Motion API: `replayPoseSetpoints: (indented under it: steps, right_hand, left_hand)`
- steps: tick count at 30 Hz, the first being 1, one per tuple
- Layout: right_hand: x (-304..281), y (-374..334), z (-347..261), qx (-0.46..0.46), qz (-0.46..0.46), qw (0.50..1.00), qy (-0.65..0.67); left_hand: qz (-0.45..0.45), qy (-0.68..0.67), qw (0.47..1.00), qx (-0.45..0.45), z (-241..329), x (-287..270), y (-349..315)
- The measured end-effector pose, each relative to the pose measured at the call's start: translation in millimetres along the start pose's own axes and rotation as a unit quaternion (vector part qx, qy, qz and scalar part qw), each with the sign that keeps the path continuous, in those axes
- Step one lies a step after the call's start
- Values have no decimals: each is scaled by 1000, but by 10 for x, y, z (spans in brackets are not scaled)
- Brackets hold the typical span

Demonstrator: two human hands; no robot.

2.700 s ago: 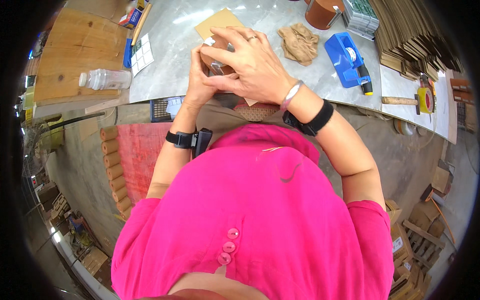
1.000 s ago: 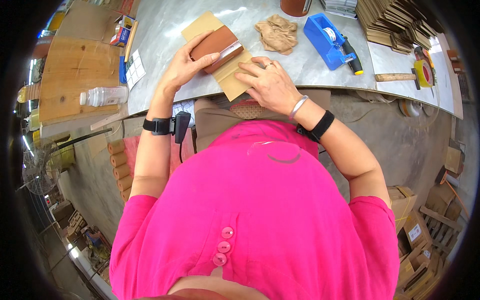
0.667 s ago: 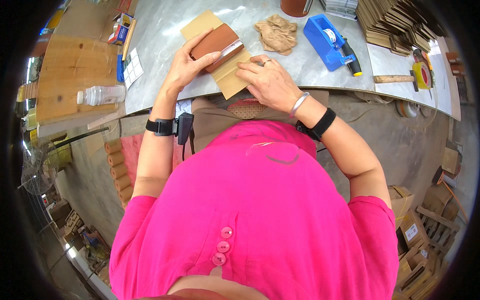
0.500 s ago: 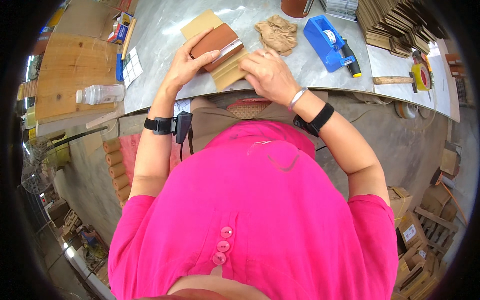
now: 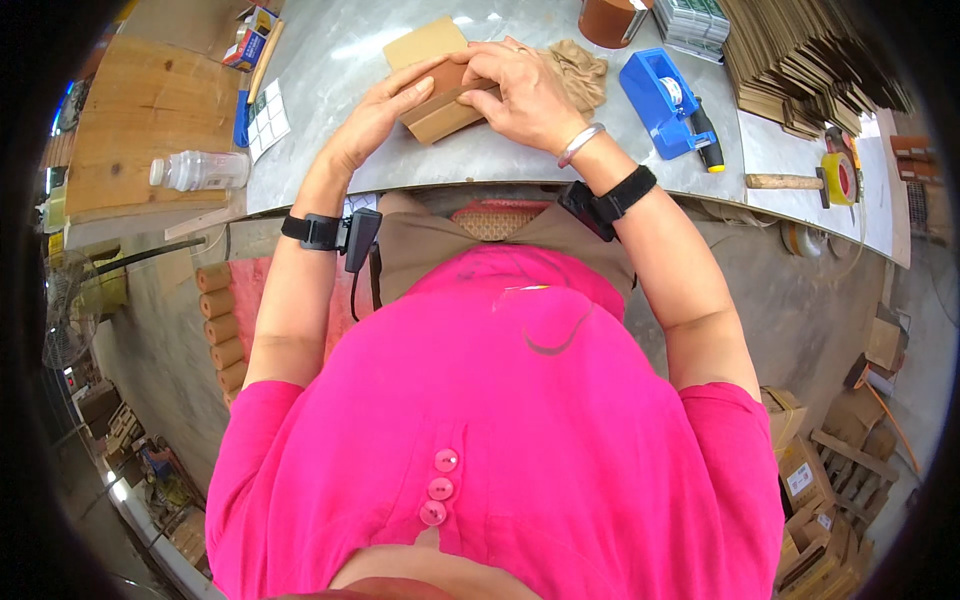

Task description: Wrapping brown cylinders with cardboard sleeves, securing them, and applying green labels.

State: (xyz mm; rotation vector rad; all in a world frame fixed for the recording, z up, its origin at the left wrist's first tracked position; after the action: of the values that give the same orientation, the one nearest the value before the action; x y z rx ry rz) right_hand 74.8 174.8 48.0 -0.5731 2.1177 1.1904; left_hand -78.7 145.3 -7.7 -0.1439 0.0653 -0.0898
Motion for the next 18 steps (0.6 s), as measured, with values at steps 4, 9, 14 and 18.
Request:
replayPoseSetpoints:
  steps: [4,9,14,18]
  right_hand:
    - [-7,29,69,24,-2,999,42]
    - [15,12,176,50,12,997,56]
    - [98,76,181,74,-36,996,40]
    - [233,45,340,167,-43,981,92]
  left_hand:
    - [5,6,1000,30,-36,-53,28]
    - [60,-115,986,103,-63,6,-118]
    - [117,-139,973,145,-86,22,-157]
    - [122,-117,972,161,-115,-22,-128]
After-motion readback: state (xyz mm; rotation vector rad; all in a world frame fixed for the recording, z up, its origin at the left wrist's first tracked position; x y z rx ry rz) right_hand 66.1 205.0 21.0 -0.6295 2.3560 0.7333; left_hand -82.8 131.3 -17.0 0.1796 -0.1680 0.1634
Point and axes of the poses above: each hand's wrist, its own y-axis towards the middle knuckle, its own x-axis out of the palm, z = x × y, the point moved 9 cm from there along y, towards the middle knuckle, and after that the axes turned 13 degrees about -y, right-handed, at the moved point
